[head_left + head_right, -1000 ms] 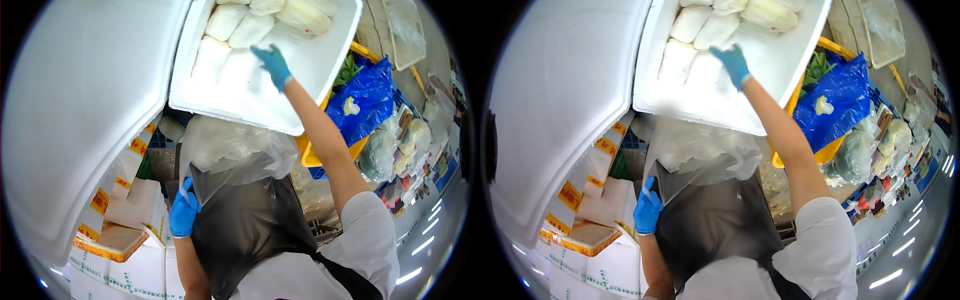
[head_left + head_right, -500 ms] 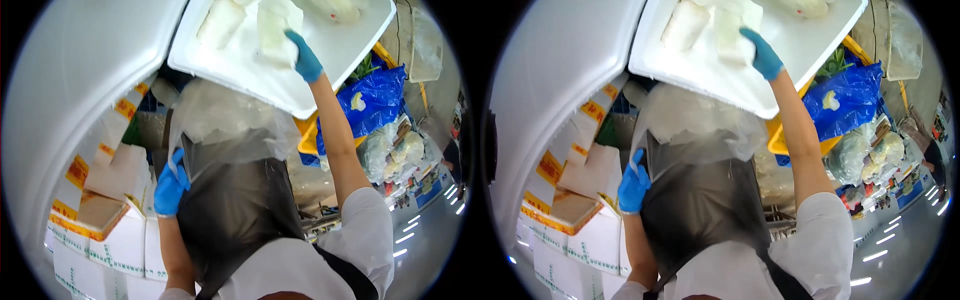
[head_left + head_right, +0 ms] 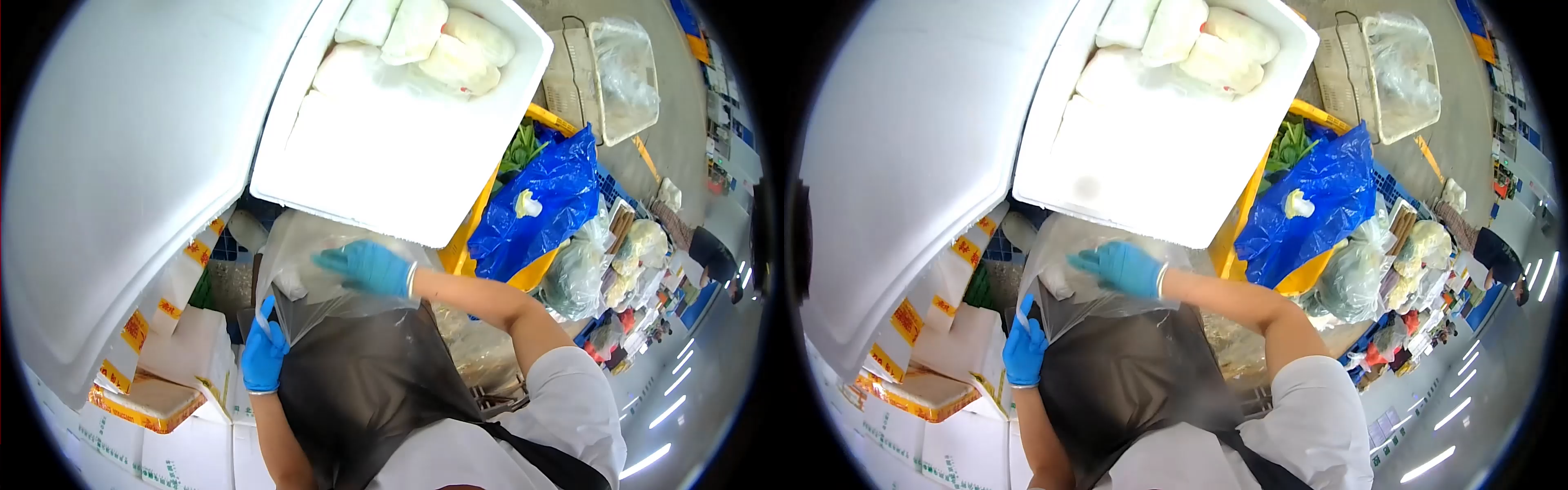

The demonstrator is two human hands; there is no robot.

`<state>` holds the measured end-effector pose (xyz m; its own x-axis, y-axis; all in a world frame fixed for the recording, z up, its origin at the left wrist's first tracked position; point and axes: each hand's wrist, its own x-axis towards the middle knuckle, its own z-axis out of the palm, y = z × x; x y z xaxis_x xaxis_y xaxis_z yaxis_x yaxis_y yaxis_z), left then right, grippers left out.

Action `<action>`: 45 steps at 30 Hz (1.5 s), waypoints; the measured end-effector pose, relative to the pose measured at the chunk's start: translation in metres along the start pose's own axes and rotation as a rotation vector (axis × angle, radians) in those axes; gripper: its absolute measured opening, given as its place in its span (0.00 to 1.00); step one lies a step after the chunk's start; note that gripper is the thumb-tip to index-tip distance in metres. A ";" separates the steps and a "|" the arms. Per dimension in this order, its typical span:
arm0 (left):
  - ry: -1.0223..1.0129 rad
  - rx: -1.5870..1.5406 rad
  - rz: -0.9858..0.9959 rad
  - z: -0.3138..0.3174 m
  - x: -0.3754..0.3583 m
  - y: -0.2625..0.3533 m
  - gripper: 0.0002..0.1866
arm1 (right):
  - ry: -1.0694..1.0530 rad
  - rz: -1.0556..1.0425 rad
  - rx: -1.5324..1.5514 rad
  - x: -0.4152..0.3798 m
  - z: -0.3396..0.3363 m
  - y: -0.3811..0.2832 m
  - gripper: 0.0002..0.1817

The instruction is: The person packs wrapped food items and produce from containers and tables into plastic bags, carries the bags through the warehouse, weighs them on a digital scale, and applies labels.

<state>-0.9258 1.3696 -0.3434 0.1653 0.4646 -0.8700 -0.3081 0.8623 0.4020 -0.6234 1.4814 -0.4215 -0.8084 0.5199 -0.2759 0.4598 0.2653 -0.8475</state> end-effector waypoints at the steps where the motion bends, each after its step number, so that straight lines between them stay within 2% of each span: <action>1: -0.002 -0.248 -0.027 -0.001 -0.003 0.001 0.37 | 0.092 0.180 0.024 -0.001 -0.013 0.024 0.34; 2: -0.014 -0.321 -0.037 0.002 -0.004 0.006 0.38 | 0.186 0.361 0.049 -0.003 -0.027 0.058 0.32; 3: -0.026 -0.394 -0.047 0.005 -0.004 0.011 0.39 | 0.532 0.362 0.089 0.002 -0.045 0.098 0.31; 4: -0.046 -0.292 -0.034 0.015 -0.004 0.024 0.39 | 0.718 0.386 -0.067 0.003 -0.084 0.126 0.33; 5: -0.059 -0.188 -0.024 0.021 -0.004 0.031 0.39 | 0.774 0.477 -0.366 0.000 -0.109 0.175 0.38; 6: -0.071 -0.244 -0.021 0.021 -0.003 0.030 0.40 | 0.808 0.549 -0.609 -0.004 -0.133 0.219 0.44; 8: -0.085 -0.350 -0.016 0.018 -0.003 0.028 0.42 | 0.762 0.655 -0.734 -0.011 -0.174 0.290 0.57; 10: -0.074 -0.303 -0.013 0.019 -0.001 0.030 0.45 | 0.623 0.807 -0.836 0.000 -0.189 0.322 0.59; 12: -0.064 -0.269 -0.021 0.020 -0.001 0.031 0.46 | 0.707 0.846 -0.921 0.015 -0.183 0.331 0.58; 13: 0.008 -0.234 -0.052 0.024 -0.001 0.032 0.45 | 0.746 0.868 -0.974 0.018 -0.183 0.329 0.58; 16: 0.107 -0.006 0.011 0.029 -0.002 0.032 0.40 | 0.594 1.006 -0.819 0.023 -0.201 0.294 0.52; 17: 0.103 0.029 0.022 0.027 -0.003 0.032 0.39 | 0.609 1.005 -0.761 0.022 -0.206 0.281 0.46; 20: 0.073 0.014 0.036 0.025 -0.004 0.031 0.36 | 0.767 0.595 0.080 -0.017 -0.186 0.288 0.39; 22: 0.075 -0.117 0.017 0.027 -0.004 0.032 0.34 | 0.724 0.564 0.769 -0.033 -0.171 0.179 0.28; 24: 0.086 -0.227 -0.020 0.029 -0.004 0.032 0.32 | 0.647 0.666 1.087 -0.065 -0.133 0.124 0.21; 26: 0.032 -0.335 -0.091 0.027 -0.002 0.032 0.33 | 0.463 0.710 1.520 -0.094 -0.083 0.074 0.22; 29: -0.036 -0.332 -0.055 0.025 -0.002 0.029 0.31 | 0.272 0.844 1.715 -0.090 -0.024 -0.013 0.26; 32: -0.078 -0.324 -0.039 0.018 -0.002 0.020 0.31 | 0.276 0.922 1.903 -0.053 0.014 -0.077 0.30; 34: -0.071 -0.336 -0.034 0.016 -0.004 0.019 0.33 | 0.363 0.877 2.592 -0.041 0.088 -0.071 0.38; 36: -0.064 -0.350 -0.031 0.016 -0.004 0.016 0.35 | 0.643 1.016 2.579 -0.024 0.137 -0.049 0.40; 37: -0.061 -0.353 -0.029 0.016 -0.004 0.015 0.36 | 0.656 0.985 2.484 -0.022 0.159 -0.042 0.39; 40: -0.048 -0.291 -0.012 0.000 0.000 0.007 0.35 | 0.307 1.293 2.011 -0.039 0.163 -0.060 0.40; 41: -0.039 -0.266 -0.017 0.001 -0.001 0.003 0.35 | 0.279 1.282 2.021 -0.050 0.151 -0.066 0.38; 42: -0.095 -0.349 0.037 0.002 0.000 0.002 0.27 | 0.392 1.228 2.038 -0.058 0.147 -0.066 0.36; 44: -0.027 -0.153 0.023 0.013 -0.005 0.017 0.31 | 0.282 1.186 1.936 -0.075 0.147 -0.065 0.34; 45: -0.044 -0.220 0.012 0.010 -0.008 0.015 0.33 | 0.168 1.171 1.741 -0.079 0.135 -0.069 0.32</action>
<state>-0.9226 1.3806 -0.3276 0.2000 0.4871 -0.8502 -0.5066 0.7941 0.3358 -0.6403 1.3126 -0.4025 -0.3871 -0.0829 -0.9183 -0.2090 -0.9621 0.1750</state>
